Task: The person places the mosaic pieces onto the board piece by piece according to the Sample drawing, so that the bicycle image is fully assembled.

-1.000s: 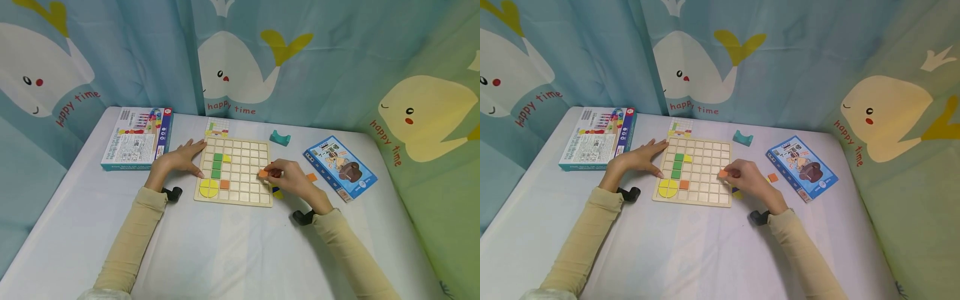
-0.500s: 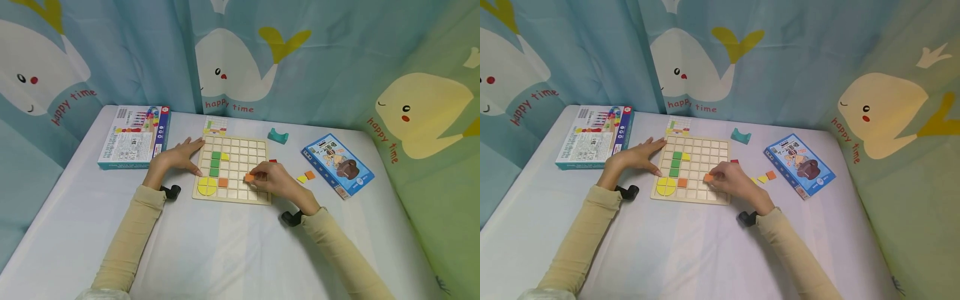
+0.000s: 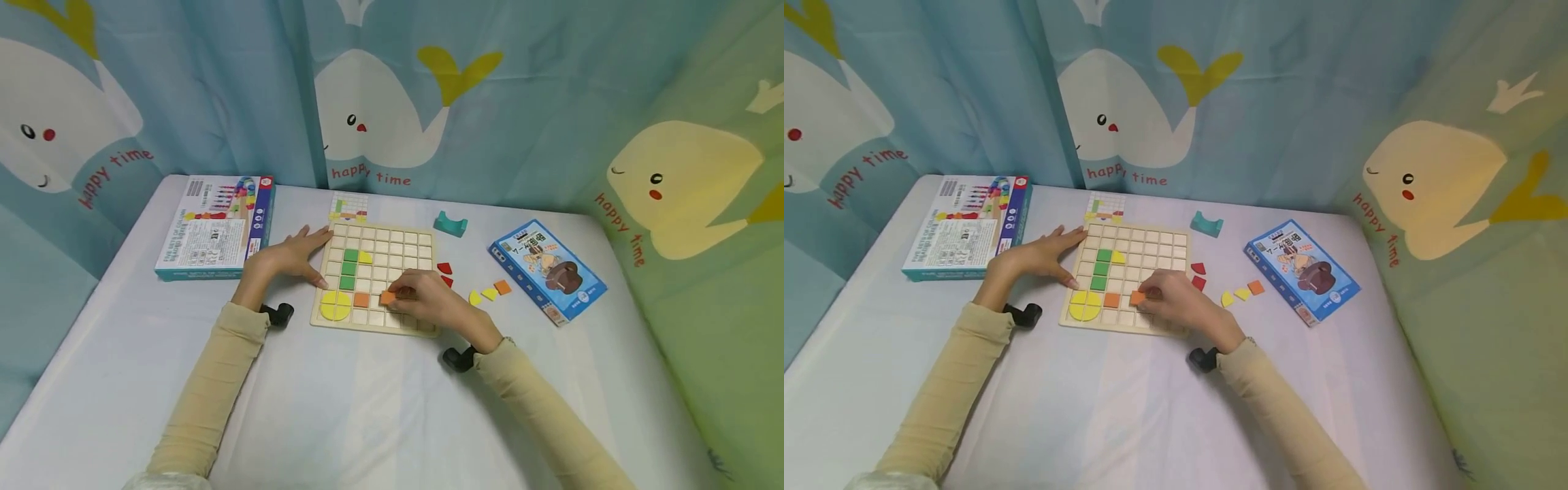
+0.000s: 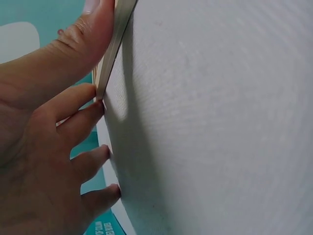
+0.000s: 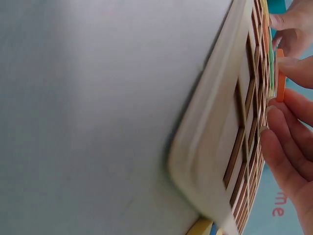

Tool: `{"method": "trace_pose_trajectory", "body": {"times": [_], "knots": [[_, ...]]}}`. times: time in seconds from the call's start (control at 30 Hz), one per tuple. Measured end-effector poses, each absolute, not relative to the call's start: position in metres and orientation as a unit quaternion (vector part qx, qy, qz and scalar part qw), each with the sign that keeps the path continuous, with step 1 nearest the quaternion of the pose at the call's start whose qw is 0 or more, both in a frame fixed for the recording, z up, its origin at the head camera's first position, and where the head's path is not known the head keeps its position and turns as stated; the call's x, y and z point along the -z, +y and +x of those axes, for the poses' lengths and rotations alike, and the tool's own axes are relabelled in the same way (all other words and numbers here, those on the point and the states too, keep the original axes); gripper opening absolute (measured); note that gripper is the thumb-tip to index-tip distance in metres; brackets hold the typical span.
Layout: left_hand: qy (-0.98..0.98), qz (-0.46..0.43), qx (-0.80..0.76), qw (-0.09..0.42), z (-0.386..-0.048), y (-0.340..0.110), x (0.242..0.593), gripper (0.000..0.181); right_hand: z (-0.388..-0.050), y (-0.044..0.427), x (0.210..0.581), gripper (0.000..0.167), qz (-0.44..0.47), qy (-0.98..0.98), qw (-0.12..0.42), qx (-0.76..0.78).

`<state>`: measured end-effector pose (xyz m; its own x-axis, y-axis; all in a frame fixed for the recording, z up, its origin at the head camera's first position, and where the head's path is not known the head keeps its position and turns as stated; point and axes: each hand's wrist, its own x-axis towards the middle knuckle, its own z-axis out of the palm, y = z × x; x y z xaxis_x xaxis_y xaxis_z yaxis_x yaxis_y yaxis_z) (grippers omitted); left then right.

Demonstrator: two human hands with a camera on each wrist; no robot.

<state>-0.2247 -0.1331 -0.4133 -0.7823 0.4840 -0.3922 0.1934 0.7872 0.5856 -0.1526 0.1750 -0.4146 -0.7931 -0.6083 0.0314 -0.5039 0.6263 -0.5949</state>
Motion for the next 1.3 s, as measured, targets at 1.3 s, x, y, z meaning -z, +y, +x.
{"method": "trace_pose_trajectory", "body": {"times": [1.3], "knots": [[0.903, 0.185, -0.276, 0.274, -0.225, -0.133, 0.414, 0.109, -0.148, 0.185, 0.413, 0.022, -0.328, 0.894, 0.049, 0.302]]}}
